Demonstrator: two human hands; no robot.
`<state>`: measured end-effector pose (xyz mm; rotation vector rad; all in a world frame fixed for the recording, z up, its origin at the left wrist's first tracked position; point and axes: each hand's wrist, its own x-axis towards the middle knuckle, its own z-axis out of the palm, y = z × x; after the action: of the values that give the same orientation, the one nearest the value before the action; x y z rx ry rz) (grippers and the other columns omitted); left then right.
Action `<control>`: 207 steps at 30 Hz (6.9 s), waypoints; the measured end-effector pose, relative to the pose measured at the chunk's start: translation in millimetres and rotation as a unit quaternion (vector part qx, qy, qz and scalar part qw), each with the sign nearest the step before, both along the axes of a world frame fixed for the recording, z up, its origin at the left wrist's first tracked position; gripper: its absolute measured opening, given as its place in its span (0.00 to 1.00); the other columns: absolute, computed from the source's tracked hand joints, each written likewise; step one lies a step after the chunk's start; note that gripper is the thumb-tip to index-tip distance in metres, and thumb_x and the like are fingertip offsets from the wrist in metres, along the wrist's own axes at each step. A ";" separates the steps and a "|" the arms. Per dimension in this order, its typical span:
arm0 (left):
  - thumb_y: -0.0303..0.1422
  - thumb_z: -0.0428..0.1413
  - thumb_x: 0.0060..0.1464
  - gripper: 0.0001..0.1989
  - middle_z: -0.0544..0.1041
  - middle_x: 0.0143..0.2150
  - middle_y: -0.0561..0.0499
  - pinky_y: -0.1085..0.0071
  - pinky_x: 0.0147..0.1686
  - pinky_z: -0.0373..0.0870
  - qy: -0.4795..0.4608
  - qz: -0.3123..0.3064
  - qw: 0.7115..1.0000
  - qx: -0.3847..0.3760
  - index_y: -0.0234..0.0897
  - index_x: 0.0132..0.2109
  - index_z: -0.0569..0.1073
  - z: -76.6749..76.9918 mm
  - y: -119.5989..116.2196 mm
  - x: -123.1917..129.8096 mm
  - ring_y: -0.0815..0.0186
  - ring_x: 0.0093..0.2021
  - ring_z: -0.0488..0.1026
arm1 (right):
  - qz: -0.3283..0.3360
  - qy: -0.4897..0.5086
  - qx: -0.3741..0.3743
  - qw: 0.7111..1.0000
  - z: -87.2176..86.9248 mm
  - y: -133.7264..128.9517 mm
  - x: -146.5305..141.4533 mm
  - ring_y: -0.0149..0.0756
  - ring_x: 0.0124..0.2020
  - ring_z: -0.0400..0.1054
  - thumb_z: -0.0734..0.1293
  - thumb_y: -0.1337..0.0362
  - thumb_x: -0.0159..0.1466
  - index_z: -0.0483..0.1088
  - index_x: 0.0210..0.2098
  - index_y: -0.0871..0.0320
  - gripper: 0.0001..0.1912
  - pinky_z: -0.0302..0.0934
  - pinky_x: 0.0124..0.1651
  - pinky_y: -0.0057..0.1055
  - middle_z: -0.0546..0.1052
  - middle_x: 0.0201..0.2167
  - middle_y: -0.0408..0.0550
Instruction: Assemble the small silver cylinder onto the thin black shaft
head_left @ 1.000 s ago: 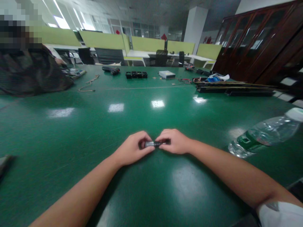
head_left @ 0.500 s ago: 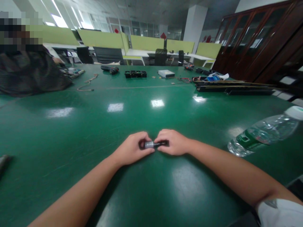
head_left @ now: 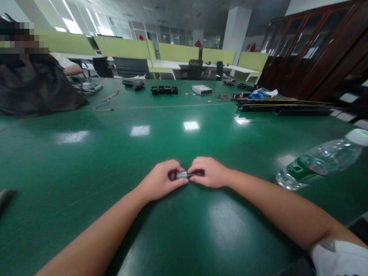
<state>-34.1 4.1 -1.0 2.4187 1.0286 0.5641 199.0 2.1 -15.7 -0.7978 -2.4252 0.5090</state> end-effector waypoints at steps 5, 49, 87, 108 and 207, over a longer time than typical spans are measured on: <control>0.44 0.60 0.56 0.14 0.71 0.29 0.53 0.72 0.30 0.62 -0.002 0.001 1.000 0.000 0.36 0.36 0.74 0.6 0.0 0.3 0.67 0.29 0.67 | -0.001 -0.006 0.003 1.000 0.7 -0.1 0.2 0.35 0.37 0.69 0.69 0.67 0.62 0.77 0.40 0.60 0.07 0.63 0.42 0.30 0.77 0.34 0.49; 0.43 0.59 0.57 0.13 0.72 0.29 0.53 0.73 0.30 0.63 -0.008 -0.006 1.000 0.005 0.37 0.37 0.75 2.2 -0.7 0.0 0.67 0.29 0.68 | -0.011 -0.010 0.033 0.999 -0.4 3.6 8.2 0.34 0.32 0.69 0.71 0.64 0.58 0.76 0.33 0.59 0.05 0.62 0.40 0.31 0.77 0.29 0.46; 0.41 0.60 0.56 0.12 0.73 0.33 0.52 0.72 0.32 0.65 -0.025 -0.018 0.999 -0.029 0.36 0.40 0.75 2.9 -1.6 -3.6 0.66 0.32 0.70 | 0.017 0.002 0.007 1.000 0.9 0.4 6.7 0.36 0.39 0.71 0.69 0.69 0.61 0.77 0.42 0.60 0.10 0.65 0.45 0.32 0.79 0.37 0.50; 0.38 0.61 0.54 0.10 0.72 0.33 0.53 0.72 0.32 0.64 -0.027 -0.003 1.000 -0.014 0.36 0.40 0.73 -2.8 1.5 -1.2 0.66 0.31 0.69 | -0.003 -0.006 0.014 1.000 -1.0 0.8 1.4 0.36 0.38 0.70 0.69 0.67 0.62 0.77 0.42 0.60 0.09 0.64 0.43 0.31 0.79 0.35 0.50; 0.41 0.50 0.65 0.19 0.78 0.35 0.50 0.71 0.40 0.69 -0.090 0.002 0.994 -0.058 0.37 0.35 0.81 7.4 3.0 -2.9 0.65 0.37 0.75 | -0.013 0.001 0.001 1.000 0.7 1.1 -0.9 0.35 0.38 0.71 0.71 0.63 0.62 0.78 0.39 0.59 0.08 0.64 0.43 0.30 0.80 0.35 0.49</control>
<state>-36.9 7.1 6.5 2.2205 0.9628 0.6901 198.1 3.3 -15.0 -0.8267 -2.4092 0.4969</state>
